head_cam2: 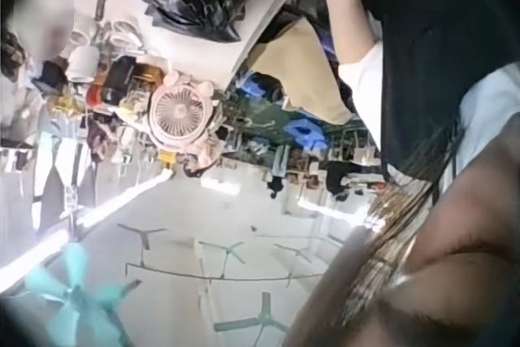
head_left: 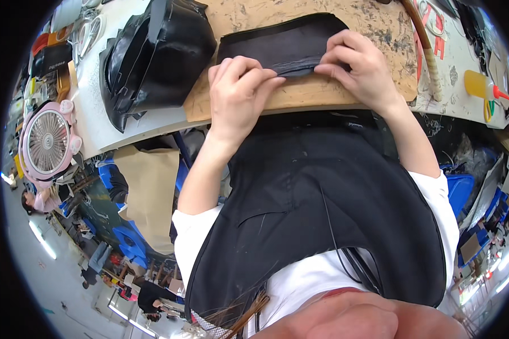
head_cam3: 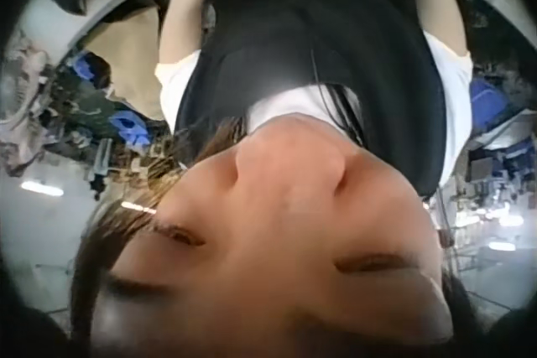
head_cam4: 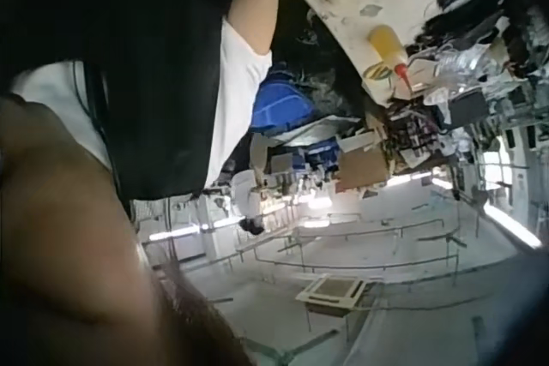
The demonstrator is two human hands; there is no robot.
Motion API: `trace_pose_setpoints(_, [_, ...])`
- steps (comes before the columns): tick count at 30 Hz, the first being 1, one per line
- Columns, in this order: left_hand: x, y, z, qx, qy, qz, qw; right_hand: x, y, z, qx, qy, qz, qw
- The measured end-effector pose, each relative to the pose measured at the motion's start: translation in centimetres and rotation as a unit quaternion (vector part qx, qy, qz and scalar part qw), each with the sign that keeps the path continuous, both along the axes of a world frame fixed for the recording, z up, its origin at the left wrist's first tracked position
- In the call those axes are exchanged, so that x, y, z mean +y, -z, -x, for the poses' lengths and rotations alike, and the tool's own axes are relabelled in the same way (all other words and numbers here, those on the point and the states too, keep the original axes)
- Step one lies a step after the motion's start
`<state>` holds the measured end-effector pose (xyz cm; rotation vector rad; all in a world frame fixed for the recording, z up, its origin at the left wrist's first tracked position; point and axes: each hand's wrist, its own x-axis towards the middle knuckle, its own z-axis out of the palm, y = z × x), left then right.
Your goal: The recorder is folding and hammering leather shoe upper components on a workbench.
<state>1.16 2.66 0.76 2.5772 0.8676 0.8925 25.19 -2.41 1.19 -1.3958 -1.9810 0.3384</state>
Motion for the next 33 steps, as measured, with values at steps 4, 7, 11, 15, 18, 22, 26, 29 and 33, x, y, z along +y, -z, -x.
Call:
trace_pose_setpoints(4, [-0.8,-0.3,-0.6,0.002,-0.112,0.116,0.987,0.4,-0.9,0.5,-0.023,0.025,0.064,0.997])
trace_pose_setpoints(7, [-0.6,-1.1,-1.1,0.042,-0.125,0.118,0.984,0.8,-1.6,0.5,-0.054,0.020,0.113,0.992])
trace_pose_setpoints(11, [-0.3,-1.3,-1.8,0.108,-0.122,0.084,0.983,1.2,-1.9,0.4,-0.093,0.012,0.120,0.988])
trace_pose_setpoints(15, [-0.4,0.0,-2.7,0.109,-0.142,-0.007,0.984,1.1,-2.5,1.0,-0.143,0.017,0.128,0.981])
trace_pose_setpoints(18, [-0.5,0.4,-3.2,0.123,-0.170,-0.053,0.976,0.9,-2.0,1.1,-0.147,0.020,0.123,0.981])
trace_pose_setpoints(22, [-1.2,1.3,-0.4,0.027,-0.187,-0.014,0.982,1.8,-2.5,-2.4,-0.076,0.161,0.080,0.981])
trace_pose_setpoints(26, [-0.8,0.3,-0.6,-0.045,-0.115,0.041,0.992,2.5,-0.3,-15.9,-0.155,0.288,0.102,0.940])
trace_pose_setpoints(29, [0.0,0.2,0.6,-0.060,-0.096,0.078,0.990,3.6,0.6,-18.0,-0.154,0.291,0.172,0.929])
trace_pose_setpoints(33, [-0.6,0.1,0.6,-0.061,-0.118,0.099,0.986,1.8,-5.5,-12.3,-0.036,0.250,0.176,0.951])
